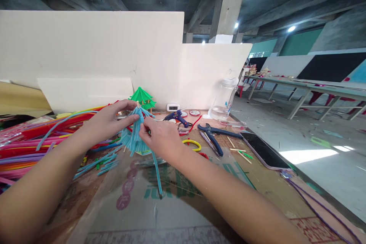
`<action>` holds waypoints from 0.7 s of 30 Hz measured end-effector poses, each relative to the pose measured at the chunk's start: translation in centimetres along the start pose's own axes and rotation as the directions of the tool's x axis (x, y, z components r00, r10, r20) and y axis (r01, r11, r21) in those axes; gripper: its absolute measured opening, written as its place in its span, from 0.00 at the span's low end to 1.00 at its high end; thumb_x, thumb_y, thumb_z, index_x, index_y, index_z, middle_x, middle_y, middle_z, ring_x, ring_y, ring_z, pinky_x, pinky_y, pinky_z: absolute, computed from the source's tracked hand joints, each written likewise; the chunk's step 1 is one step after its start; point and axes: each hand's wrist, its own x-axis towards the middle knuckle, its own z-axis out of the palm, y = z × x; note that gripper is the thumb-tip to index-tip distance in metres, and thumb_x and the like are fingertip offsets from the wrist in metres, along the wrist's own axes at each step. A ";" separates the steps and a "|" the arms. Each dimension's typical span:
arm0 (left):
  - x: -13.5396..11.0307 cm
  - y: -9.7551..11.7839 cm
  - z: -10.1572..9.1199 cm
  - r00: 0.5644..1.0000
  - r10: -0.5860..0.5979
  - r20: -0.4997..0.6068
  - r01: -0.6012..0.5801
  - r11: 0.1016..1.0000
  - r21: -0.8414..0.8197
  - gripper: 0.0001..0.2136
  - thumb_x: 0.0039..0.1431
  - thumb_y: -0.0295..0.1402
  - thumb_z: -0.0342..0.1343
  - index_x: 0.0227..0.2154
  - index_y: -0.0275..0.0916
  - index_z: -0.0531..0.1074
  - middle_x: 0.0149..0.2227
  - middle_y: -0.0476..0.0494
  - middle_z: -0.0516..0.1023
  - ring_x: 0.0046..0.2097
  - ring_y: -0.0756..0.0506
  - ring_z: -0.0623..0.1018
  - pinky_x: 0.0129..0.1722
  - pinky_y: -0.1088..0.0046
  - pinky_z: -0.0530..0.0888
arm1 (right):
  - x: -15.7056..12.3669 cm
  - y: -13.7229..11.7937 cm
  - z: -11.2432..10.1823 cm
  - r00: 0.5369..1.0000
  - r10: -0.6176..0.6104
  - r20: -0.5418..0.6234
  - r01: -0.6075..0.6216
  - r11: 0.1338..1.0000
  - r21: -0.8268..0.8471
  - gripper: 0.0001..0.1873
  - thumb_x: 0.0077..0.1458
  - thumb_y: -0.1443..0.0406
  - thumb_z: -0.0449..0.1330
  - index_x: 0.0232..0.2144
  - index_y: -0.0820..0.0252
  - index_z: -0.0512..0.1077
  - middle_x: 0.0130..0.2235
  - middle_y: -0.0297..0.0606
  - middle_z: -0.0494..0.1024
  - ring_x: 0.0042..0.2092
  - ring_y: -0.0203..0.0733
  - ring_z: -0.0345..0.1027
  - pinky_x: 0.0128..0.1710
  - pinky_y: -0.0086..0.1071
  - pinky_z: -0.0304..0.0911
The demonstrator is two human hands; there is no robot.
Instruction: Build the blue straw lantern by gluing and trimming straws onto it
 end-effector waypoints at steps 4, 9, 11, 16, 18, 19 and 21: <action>0.0 0.1 0.0 1.000 0.005 -0.008 -0.005 1.000 0.005 0.19 0.59 0.45 0.52 0.49 0.43 0.70 0.51 0.45 0.74 0.52 0.42 0.73 0.53 0.62 0.69 | 0.0 -0.1 -0.1 0.999 0.026 0.025 -0.026 0.999 0.022 0.15 0.61 0.61 0.47 0.25 0.58 0.67 0.20 0.30 0.69 0.22 0.33 0.57 0.25 0.31 0.38; 0.0 -0.1 0.1 1.000 0.012 -0.009 -0.012 1.000 0.003 0.18 0.59 0.46 0.52 0.49 0.43 0.70 0.51 0.45 0.74 0.52 0.41 0.73 0.52 0.62 0.70 | 0.3 -0.3 -0.6 0.996 0.053 0.066 -0.057 0.996 0.061 0.14 0.60 0.61 0.48 0.25 0.58 0.65 0.21 0.30 0.67 0.24 0.33 0.55 0.25 0.31 0.39; 0.0 -0.1 0.1 1.000 0.020 -0.010 -0.020 1.000 -0.001 0.19 0.59 0.45 0.52 0.49 0.43 0.70 0.51 0.45 0.74 0.53 0.42 0.73 0.53 0.62 0.69 | 0.4 -0.3 -0.8 0.995 0.060 0.079 -0.065 0.995 0.069 0.14 0.60 0.62 0.48 0.24 0.58 0.65 0.21 0.30 0.66 0.24 0.33 0.53 0.25 0.31 0.38; 0.1 0.0 0.2 1.000 0.013 -0.012 -0.013 1.000 0.004 0.20 0.58 0.46 0.52 0.49 0.42 0.70 0.51 0.44 0.74 0.53 0.41 0.73 0.53 0.62 0.69 | 0.5 -0.5 -1.2 0.990 0.063 0.123 -0.075 0.993 0.093 0.14 0.59 0.62 0.48 0.23 0.58 0.63 0.20 0.29 0.64 0.23 0.33 0.50 0.25 0.31 0.37; 0.0 0.1 0.1 1.000 0.016 -0.011 -0.016 1.000 0.008 0.19 0.58 0.46 0.53 0.49 0.42 0.70 0.51 0.44 0.74 0.53 0.41 0.73 0.53 0.62 0.69 | 0.5 -0.5 -1.3 0.988 0.057 0.141 -0.070 0.993 0.091 0.14 0.59 0.62 0.48 0.22 0.58 0.63 0.20 0.29 0.63 0.23 0.33 0.49 0.25 0.31 0.37; 0.0 0.1 0.1 1.000 0.017 -0.009 -0.017 1.000 0.008 0.19 0.58 0.46 0.52 0.49 0.42 0.70 0.51 0.44 0.74 0.53 0.41 0.73 0.53 0.62 0.69 | 0.5 -0.6 -1.3 0.988 0.052 0.146 -0.065 0.994 0.086 0.14 0.59 0.62 0.48 0.23 0.58 0.63 0.20 0.29 0.62 0.23 0.33 0.49 0.25 0.31 0.37; 0.0 0.1 0.0 1.000 0.014 -0.006 -0.014 1.000 0.007 0.19 0.58 0.45 0.52 0.49 0.42 0.70 0.51 0.45 0.74 0.53 0.41 0.73 0.53 0.62 0.69 | 0.5 -0.7 -1.3 0.988 0.046 0.151 -0.057 0.996 0.072 0.15 0.60 0.62 0.48 0.23 0.58 0.63 0.20 0.30 0.62 0.23 0.33 0.49 0.25 0.31 0.37</action>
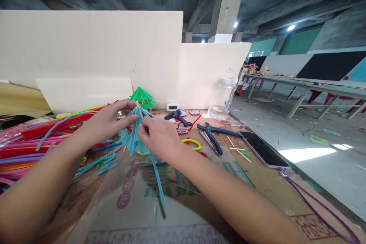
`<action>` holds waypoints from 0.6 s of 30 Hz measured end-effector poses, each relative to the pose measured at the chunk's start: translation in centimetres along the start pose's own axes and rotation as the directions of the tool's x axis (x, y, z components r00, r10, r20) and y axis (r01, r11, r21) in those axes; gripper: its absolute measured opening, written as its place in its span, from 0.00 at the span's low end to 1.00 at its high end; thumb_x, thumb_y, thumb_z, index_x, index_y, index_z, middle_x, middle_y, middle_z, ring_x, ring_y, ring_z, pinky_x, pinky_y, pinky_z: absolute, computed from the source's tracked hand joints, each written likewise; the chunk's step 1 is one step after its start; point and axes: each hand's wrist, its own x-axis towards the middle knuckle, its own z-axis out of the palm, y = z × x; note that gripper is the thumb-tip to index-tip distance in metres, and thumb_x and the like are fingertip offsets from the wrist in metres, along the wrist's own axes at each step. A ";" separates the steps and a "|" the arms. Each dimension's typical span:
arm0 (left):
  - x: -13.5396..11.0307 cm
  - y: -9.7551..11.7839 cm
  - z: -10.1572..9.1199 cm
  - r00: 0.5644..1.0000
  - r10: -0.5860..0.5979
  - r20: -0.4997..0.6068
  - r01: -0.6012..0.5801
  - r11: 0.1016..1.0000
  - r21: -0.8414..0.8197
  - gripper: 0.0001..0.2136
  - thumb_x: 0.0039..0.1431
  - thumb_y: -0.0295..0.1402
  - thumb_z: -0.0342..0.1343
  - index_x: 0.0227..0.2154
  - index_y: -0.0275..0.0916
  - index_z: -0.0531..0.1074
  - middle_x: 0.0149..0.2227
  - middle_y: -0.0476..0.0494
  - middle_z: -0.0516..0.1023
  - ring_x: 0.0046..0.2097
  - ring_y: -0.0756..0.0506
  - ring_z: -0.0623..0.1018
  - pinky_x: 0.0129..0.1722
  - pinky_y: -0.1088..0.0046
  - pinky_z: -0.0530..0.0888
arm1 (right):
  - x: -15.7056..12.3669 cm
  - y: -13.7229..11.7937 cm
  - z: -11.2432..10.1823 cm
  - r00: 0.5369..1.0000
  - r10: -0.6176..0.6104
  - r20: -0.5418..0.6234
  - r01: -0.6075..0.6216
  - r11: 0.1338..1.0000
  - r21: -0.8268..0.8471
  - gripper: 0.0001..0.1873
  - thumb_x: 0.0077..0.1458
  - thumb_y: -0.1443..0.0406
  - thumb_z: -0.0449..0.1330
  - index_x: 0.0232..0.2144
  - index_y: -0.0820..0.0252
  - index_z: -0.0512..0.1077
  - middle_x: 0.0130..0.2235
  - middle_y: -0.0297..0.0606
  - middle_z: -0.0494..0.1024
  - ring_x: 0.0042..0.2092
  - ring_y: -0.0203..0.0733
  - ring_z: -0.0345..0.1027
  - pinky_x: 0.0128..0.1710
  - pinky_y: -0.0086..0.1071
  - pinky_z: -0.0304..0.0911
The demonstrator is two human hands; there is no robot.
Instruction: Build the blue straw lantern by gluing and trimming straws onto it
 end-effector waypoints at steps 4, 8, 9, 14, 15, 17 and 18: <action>0.0 0.0 0.0 1.000 -0.001 -0.007 0.001 1.000 -0.002 0.20 0.58 0.45 0.52 0.49 0.41 0.70 0.51 0.44 0.75 0.52 0.41 0.73 0.53 0.62 0.69 | 0.0 -0.1 -0.2 1.000 0.000 0.013 0.001 1.000 -0.022 0.15 0.60 0.62 0.48 0.23 0.58 0.65 0.20 0.30 0.63 0.23 0.33 0.50 0.25 0.31 0.37; 0.1 0.0 0.1 1.000 -0.012 -0.011 0.012 1.000 -0.012 0.21 0.57 0.45 0.53 0.50 0.41 0.69 0.50 0.44 0.75 0.50 0.41 0.75 0.53 0.62 0.70 | 0.0 -0.1 -0.4 1.000 0.009 0.002 -0.009 1.000 -0.023 0.15 0.60 0.62 0.48 0.24 0.58 0.66 0.21 0.30 0.65 0.24 0.33 0.52 0.25 0.31 0.38; 0.1 0.0 0.1 1.000 -0.011 -0.008 0.011 1.000 -0.013 0.21 0.57 0.46 0.53 0.50 0.41 0.69 0.50 0.44 0.75 0.50 0.41 0.75 0.53 0.62 0.70 | 0.1 -0.1 -0.4 1.000 0.009 -0.004 -0.009 1.000 -0.025 0.15 0.61 0.62 0.48 0.24 0.58 0.66 0.21 0.30 0.66 0.24 0.33 0.53 0.25 0.31 0.38; 0.1 0.1 0.1 1.000 -0.004 0.005 0.004 1.000 0.000 0.19 0.58 0.45 0.53 0.49 0.41 0.70 0.49 0.45 0.75 0.51 0.41 0.74 0.52 0.62 0.70 | -0.1 -0.1 -0.3 1.000 0.000 0.005 0.001 0.997 -0.073 0.16 0.62 0.61 0.47 0.27 0.59 0.69 0.23 0.32 0.70 0.25 0.34 0.58 0.26 0.31 0.39; 0.1 0.0 0.1 1.000 -0.004 0.005 0.004 1.000 0.004 0.19 0.58 0.45 0.53 0.49 0.42 0.70 0.50 0.45 0.75 0.51 0.41 0.74 0.52 0.63 0.70 | -0.2 -0.2 -0.3 1.000 -0.005 0.012 0.006 0.996 -0.084 0.17 0.63 0.60 0.46 0.29 0.59 0.70 0.23 0.32 0.70 0.25 0.34 0.59 0.26 0.31 0.39; 0.2 -0.3 0.1 1.000 -0.004 -0.003 0.004 1.000 0.008 0.19 0.58 0.45 0.52 0.49 0.42 0.70 0.50 0.45 0.75 0.52 0.42 0.73 0.52 0.63 0.69 | -0.2 -0.3 -0.6 1.000 -0.011 0.026 0.013 0.995 -0.101 0.21 0.64 0.55 0.45 0.30 0.59 0.71 0.23 0.33 0.71 0.26 0.35 0.60 0.26 0.32 0.39; 0.2 -0.5 0.1 1.000 -0.003 -0.010 0.003 1.000 0.007 0.19 0.58 0.45 0.52 0.49 0.42 0.70 0.50 0.45 0.75 0.52 0.42 0.73 0.51 0.63 0.69 | -0.2 -0.2 -0.8 0.999 -0.006 0.034 0.009 0.995 -0.102 0.23 0.64 0.53 0.45 0.29 0.59 0.71 0.23 0.33 0.70 0.26 0.35 0.60 0.26 0.32 0.38</action>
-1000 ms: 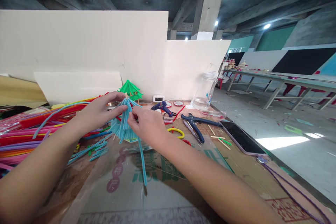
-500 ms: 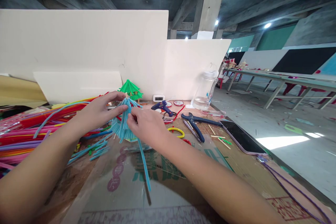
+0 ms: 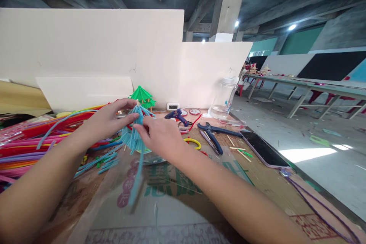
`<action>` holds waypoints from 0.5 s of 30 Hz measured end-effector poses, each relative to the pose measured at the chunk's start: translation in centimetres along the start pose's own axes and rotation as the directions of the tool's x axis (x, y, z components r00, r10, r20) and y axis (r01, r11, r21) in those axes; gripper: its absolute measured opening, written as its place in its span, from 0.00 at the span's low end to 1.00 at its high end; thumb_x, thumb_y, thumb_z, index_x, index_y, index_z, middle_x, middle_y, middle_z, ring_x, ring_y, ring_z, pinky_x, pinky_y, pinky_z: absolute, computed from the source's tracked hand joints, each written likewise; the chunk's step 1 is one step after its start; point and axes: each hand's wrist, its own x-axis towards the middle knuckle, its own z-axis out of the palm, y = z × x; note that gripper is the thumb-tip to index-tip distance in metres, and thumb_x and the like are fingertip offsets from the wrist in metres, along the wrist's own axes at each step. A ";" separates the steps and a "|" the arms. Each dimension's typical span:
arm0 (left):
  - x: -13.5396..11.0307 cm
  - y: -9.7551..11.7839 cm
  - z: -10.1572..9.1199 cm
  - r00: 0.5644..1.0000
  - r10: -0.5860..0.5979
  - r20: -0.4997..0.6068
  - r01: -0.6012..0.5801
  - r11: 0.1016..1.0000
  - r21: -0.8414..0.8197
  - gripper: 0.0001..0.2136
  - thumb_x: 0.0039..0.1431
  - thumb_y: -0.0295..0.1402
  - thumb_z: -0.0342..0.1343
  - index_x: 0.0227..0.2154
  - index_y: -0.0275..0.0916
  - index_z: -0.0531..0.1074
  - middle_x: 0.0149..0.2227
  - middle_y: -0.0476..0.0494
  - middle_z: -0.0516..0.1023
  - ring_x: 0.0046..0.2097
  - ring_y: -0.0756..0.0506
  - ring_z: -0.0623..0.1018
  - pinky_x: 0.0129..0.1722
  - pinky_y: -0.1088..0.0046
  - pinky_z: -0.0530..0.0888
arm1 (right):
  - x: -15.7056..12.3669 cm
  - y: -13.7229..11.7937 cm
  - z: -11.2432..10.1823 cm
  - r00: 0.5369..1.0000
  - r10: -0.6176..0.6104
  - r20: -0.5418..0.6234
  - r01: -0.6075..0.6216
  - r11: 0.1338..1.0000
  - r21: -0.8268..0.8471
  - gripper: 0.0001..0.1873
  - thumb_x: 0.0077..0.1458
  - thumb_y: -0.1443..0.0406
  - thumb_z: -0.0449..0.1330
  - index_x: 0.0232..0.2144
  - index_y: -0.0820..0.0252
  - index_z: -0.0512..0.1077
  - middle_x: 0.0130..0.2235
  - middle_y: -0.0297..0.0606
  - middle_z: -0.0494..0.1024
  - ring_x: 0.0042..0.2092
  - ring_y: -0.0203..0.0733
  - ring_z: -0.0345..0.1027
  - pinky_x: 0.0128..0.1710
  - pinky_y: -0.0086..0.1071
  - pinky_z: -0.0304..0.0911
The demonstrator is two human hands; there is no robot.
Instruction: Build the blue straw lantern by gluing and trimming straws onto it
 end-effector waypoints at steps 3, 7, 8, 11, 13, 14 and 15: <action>0.3 -0.8 0.1 1.000 0.007 -0.013 -0.007 1.000 -0.026 0.19 0.58 0.46 0.52 0.49 0.42 0.69 0.50 0.45 0.75 0.51 0.42 0.73 0.51 0.64 0.69 | 0.4 0.6 -0.6 0.998 0.036 0.052 -0.040 0.997 0.061 0.26 0.62 0.50 0.46 0.24 0.60 0.71 0.22 0.33 0.69 0.25 0.34 0.58 0.25 0.32 0.39; 0.6 -1.5 0.2 1.000 -0.020 -0.023 0.019 0.998 -0.056 0.20 0.59 0.45 0.51 0.50 0.42 0.68 0.50 0.44 0.75 0.51 0.43 0.74 0.50 0.64 0.70 | 1.4 2.2 -0.6 0.946 0.086 0.313 -0.179 0.942 0.284 0.29 0.59 0.46 0.49 0.21 0.61 0.73 0.19 0.32 0.67 0.22 0.33 0.57 0.24 0.30 0.44; 0.6 -1.6 0.2 0.999 -0.028 -0.024 0.026 0.998 -0.060 0.20 0.59 0.45 0.51 0.50 0.42 0.68 0.50 0.44 0.75 0.51 0.43 0.74 0.51 0.64 0.70 | 1.7 2.6 -0.4 0.907 0.085 0.413 -0.242 0.907 0.345 0.30 0.58 0.44 0.49 0.23 0.61 0.74 0.18 0.32 0.67 0.21 0.33 0.57 0.23 0.30 0.46; 0.6 -1.8 0.2 0.999 -0.028 -0.026 0.026 0.996 -0.082 0.20 0.58 0.45 0.51 0.50 0.41 0.68 0.50 0.43 0.75 0.51 0.43 0.74 0.51 0.64 0.70 | 2.1 3.1 0.4 0.784 0.014 0.621 -0.410 0.762 0.501 0.28 0.55 0.43 0.52 0.26 0.61 0.75 0.16 0.30 0.66 0.19 0.32 0.57 0.21 0.28 0.49; 0.6 -2.0 0.2 0.999 -0.024 -0.026 0.021 0.995 -0.095 0.20 0.58 0.45 0.51 0.50 0.41 0.68 0.49 0.43 0.76 0.51 0.43 0.74 0.51 0.64 0.70 | 2.0 3.0 0.9 0.755 -0.041 0.654 -0.475 0.653 0.590 0.24 0.53 0.46 0.56 0.25 0.61 0.73 0.17 0.29 0.67 0.17 0.29 0.55 0.19 0.27 0.49; 0.6 -2.1 0.2 0.999 -0.027 -0.024 0.025 0.995 -0.098 0.20 0.58 0.45 0.51 0.49 0.41 0.68 0.49 0.43 0.76 0.51 0.43 0.74 0.51 0.64 0.70 | 1.7 2.8 1.2 0.755 -0.045 0.654 -0.507 0.593 0.626 0.21 0.52 0.49 0.59 0.26 0.62 0.73 0.17 0.29 0.68 0.17 0.28 0.53 0.18 0.26 0.48; 0.7 -2.1 0.2 0.999 -0.034 -0.019 0.032 0.995 -0.097 0.20 0.58 0.45 0.51 0.49 0.41 0.68 0.49 0.44 0.76 0.51 0.43 0.74 0.50 0.64 0.71 | 1.4 2.6 1.4 0.758 -0.035 0.652 -0.540 0.528 0.656 0.18 0.52 0.52 0.60 0.26 0.62 0.73 0.19 0.29 0.69 0.16 0.27 0.53 0.17 0.25 0.48</action>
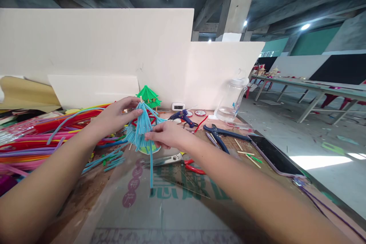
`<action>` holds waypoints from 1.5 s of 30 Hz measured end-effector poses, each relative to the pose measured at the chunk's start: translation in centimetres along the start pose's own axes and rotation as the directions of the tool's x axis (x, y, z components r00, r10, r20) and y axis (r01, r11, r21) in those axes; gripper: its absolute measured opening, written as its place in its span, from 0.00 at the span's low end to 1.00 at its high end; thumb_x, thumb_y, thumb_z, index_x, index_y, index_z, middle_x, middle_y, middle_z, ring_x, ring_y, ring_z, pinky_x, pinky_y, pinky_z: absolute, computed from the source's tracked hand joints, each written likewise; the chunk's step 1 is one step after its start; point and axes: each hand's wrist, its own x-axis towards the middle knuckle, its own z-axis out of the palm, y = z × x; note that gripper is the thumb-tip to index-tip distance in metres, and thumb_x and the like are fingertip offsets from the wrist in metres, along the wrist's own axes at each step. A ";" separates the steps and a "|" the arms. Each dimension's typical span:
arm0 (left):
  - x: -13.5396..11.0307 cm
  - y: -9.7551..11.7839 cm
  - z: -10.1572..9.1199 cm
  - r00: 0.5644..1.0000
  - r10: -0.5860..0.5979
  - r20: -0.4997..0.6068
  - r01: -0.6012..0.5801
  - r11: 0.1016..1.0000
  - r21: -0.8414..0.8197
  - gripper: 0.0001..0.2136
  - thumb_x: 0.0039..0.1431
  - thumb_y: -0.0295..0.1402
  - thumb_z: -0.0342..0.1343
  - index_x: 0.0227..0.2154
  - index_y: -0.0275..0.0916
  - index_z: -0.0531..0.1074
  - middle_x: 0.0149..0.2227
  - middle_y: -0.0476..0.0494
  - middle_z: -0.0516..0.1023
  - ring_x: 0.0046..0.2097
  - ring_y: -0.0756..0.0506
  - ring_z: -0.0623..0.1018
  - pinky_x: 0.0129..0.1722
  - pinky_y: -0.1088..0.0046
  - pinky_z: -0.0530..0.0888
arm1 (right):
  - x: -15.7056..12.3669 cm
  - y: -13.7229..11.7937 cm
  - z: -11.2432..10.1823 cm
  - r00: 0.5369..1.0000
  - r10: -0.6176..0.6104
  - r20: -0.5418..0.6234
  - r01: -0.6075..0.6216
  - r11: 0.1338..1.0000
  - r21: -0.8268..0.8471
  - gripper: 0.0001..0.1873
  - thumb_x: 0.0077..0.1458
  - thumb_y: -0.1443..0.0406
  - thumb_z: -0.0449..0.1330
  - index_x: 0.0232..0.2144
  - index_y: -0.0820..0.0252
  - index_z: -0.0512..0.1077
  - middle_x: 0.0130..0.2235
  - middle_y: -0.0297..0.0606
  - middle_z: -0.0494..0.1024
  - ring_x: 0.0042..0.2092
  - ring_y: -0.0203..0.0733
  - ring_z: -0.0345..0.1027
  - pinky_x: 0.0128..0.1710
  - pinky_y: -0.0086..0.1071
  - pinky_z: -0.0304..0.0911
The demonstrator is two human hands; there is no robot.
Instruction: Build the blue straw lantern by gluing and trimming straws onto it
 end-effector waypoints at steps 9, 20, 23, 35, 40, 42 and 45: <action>-0.1 0.7 -0.1 1.000 -0.017 0.001 0.017 1.000 0.026 0.20 0.58 0.46 0.51 0.49 0.42 0.68 0.49 0.44 0.75 0.51 0.42 0.74 0.50 0.64 0.70 | -0.9 1.9 2.1 0.992 -0.028 -0.124 0.066 0.945 0.319 0.15 0.55 0.55 0.59 0.30 0.62 0.73 0.16 0.27 0.69 0.13 0.25 0.49 0.13 0.23 0.42; -0.3 1.0 0.1 0.999 0.029 0.021 -0.030 0.999 0.027 0.20 0.58 0.47 0.51 0.50 0.43 0.69 0.50 0.45 0.75 0.51 0.42 0.74 0.51 0.65 0.70 | -0.7 2.3 2.6 0.994 0.052 -0.094 0.003 0.861 0.508 0.14 0.50 0.56 0.64 0.27 0.63 0.73 0.12 0.25 0.63 0.13 0.26 0.48 0.13 0.23 0.38; -0.3 1.0 0.1 0.999 0.025 0.024 -0.026 0.999 0.047 0.20 0.58 0.47 0.51 0.50 0.44 0.69 0.50 0.45 0.75 0.52 0.42 0.73 0.50 0.65 0.71 | -0.7 2.4 2.7 0.995 0.044 -0.093 0.008 0.864 0.503 0.15 0.50 0.55 0.64 0.27 0.62 0.73 0.12 0.25 0.63 0.14 0.26 0.48 0.13 0.24 0.39; -0.5 1.7 0.4 0.999 0.045 -0.001 -0.044 0.995 0.086 0.20 0.57 0.50 0.51 0.47 0.43 0.68 0.48 0.45 0.75 0.48 0.42 0.74 0.48 0.64 0.70 | -0.8 2.3 2.9 0.987 0.019 -0.160 0.042 0.928 0.371 0.16 0.51 0.54 0.62 0.25 0.61 0.72 0.12 0.25 0.63 0.14 0.27 0.48 0.14 0.25 0.40; -0.7 2.2 0.6 0.998 0.057 -0.012 -0.055 0.990 0.131 0.18 0.56 0.47 0.52 0.46 0.43 0.67 0.47 0.45 0.75 0.48 0.41 0.74 0.48 0.63 0.70 | -1.0 2.2 2.9 0.989 0.021 -0.149 0.029 0.944 0.330 0.16 0.52 0.53 0.61 0.24 0.61 0.70 0.13 0.25 0.64 0.15 0.27 0.48 0.15 0.24 0.42; -0.7 2.1 0.4 0.998 0.057 0.002 -0.057 0.989 0.134 0.18 0.56 0.47 0.52 0.46 0.43 0.67 0.48 0.45 0.75 0.48 0.41 0.74 0.48 0.63 0.70 | -1.2 2.1 3.0 0.991 0.015 -0.132 0.032 0.937 0.348 0.15 0.52 0.55 0.60 0.27 0.61 0.72 0.13 0.25 0.64 0.16 0.27 0.49 0.16 0.24 0.42; -0.9 2.1 -0.3 0.998 0.040 0.055 -0.048 0.987 0.156 0.20 0.56 0.47 0.52 0.49 0.44 0.67 0.51 0.46 0.74 0.51 0.41 0.73 0.50 0.63 0.69 | -1.3 2.1 3.1 0.993 -0.005 -0.119 0.050 0.925 0.376 0.14 0.53 0.56 0.60 0.30 0.61 0.74 0.14 0.25 0.64 0.16 0.27 0.49 0.16 0.25 0.41</action>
